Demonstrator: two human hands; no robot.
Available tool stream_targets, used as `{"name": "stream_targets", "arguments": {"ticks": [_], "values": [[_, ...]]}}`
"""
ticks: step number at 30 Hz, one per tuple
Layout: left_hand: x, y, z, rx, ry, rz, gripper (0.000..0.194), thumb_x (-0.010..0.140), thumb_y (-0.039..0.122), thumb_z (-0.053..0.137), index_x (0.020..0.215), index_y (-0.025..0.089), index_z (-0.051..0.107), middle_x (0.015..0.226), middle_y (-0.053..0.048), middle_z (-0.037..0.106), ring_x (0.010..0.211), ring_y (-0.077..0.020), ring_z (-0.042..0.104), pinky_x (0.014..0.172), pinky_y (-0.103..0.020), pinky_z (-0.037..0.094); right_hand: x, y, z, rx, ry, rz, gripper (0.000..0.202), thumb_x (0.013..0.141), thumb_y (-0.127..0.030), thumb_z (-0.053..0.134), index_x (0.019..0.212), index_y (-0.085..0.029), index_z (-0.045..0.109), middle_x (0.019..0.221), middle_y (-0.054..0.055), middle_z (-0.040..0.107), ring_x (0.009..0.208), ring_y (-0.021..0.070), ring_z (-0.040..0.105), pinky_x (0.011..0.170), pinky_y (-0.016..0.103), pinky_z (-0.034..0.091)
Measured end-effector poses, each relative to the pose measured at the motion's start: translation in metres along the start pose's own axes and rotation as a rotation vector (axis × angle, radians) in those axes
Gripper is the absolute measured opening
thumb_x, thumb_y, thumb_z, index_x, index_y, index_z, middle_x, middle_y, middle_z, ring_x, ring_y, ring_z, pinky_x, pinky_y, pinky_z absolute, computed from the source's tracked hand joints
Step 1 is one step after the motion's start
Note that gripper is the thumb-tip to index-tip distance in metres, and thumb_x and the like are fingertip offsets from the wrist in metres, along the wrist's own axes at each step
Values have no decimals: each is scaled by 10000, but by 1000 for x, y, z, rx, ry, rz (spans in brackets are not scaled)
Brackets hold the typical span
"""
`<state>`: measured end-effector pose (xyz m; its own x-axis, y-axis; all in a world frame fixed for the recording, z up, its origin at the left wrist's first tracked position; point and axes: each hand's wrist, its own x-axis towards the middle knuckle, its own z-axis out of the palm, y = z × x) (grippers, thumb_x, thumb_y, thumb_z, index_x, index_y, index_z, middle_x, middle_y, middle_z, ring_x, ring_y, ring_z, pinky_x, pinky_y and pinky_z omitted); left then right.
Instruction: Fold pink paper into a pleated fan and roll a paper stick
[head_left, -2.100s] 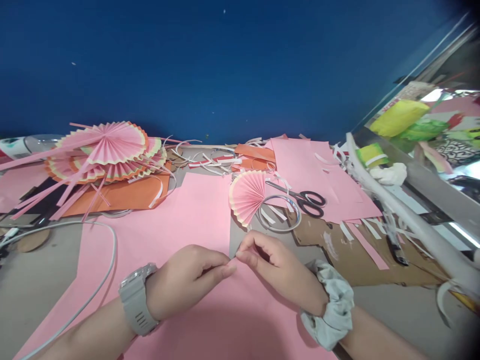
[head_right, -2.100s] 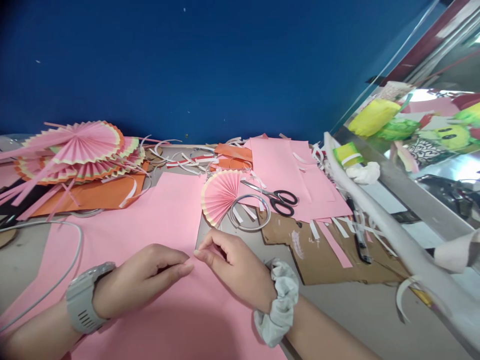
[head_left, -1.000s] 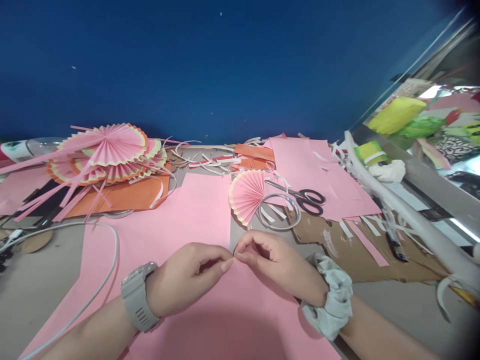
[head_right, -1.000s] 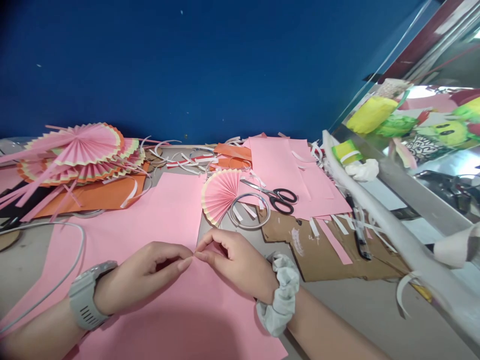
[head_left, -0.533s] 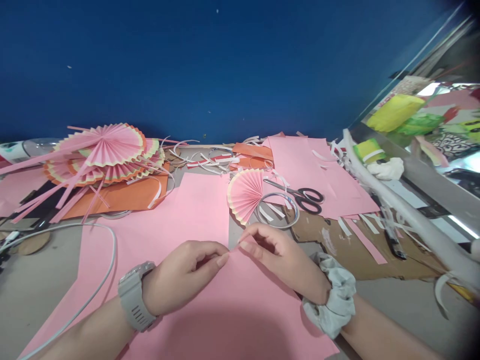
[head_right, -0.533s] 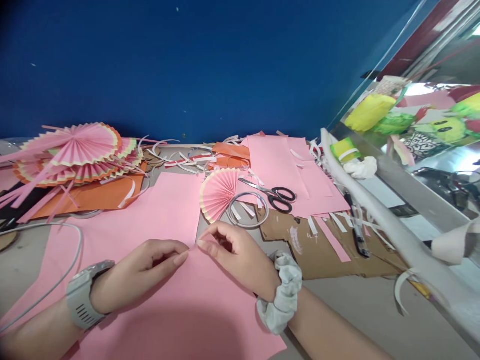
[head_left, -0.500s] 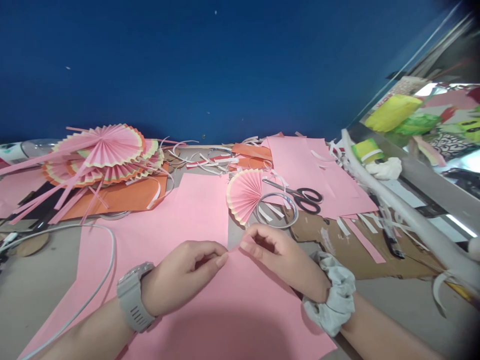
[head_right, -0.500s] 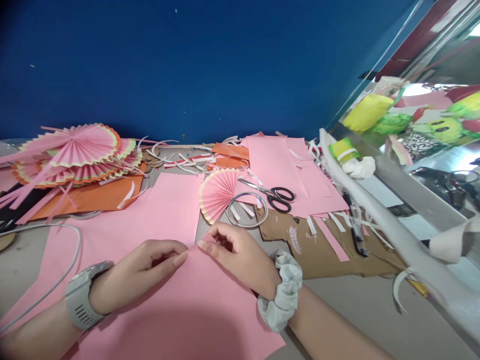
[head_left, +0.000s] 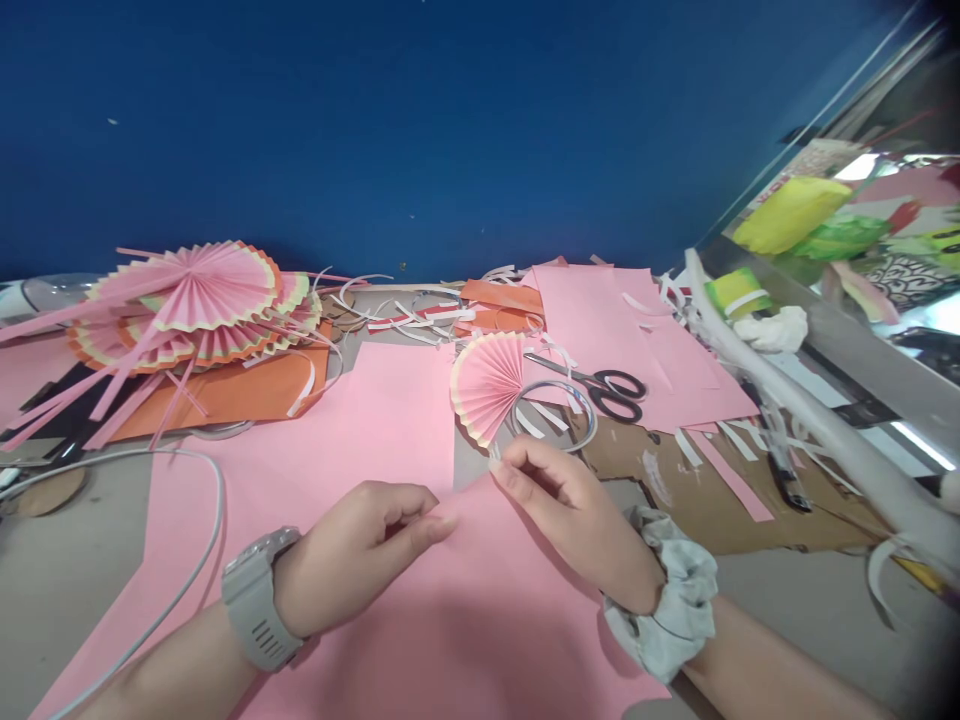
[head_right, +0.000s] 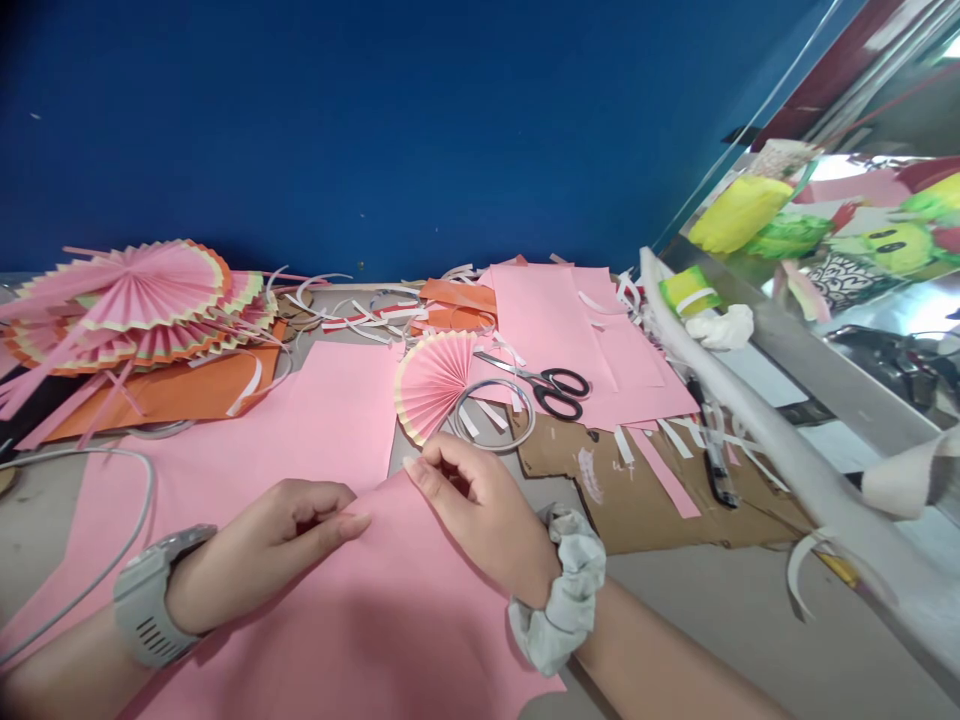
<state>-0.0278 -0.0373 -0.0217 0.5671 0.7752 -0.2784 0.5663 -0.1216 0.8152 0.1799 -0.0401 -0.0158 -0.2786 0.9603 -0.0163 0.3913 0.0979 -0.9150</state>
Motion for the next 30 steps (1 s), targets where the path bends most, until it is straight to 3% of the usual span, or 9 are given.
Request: {"name": "stream_targets", "arguments": {"ticks": [30], "values": [[0, 2, -1, -42, -13, 19, 386, 886, 407, 366, 587, 179, 276, 576, 61, 217, 526, -78, 223, 475, -211, 205, -7, 0, 6, -65, 47, -63, 243, 907, -311, 363, 688, -206, 358, 645, -34, 363, 598, 116, 360, 562, 253, 319]]}}
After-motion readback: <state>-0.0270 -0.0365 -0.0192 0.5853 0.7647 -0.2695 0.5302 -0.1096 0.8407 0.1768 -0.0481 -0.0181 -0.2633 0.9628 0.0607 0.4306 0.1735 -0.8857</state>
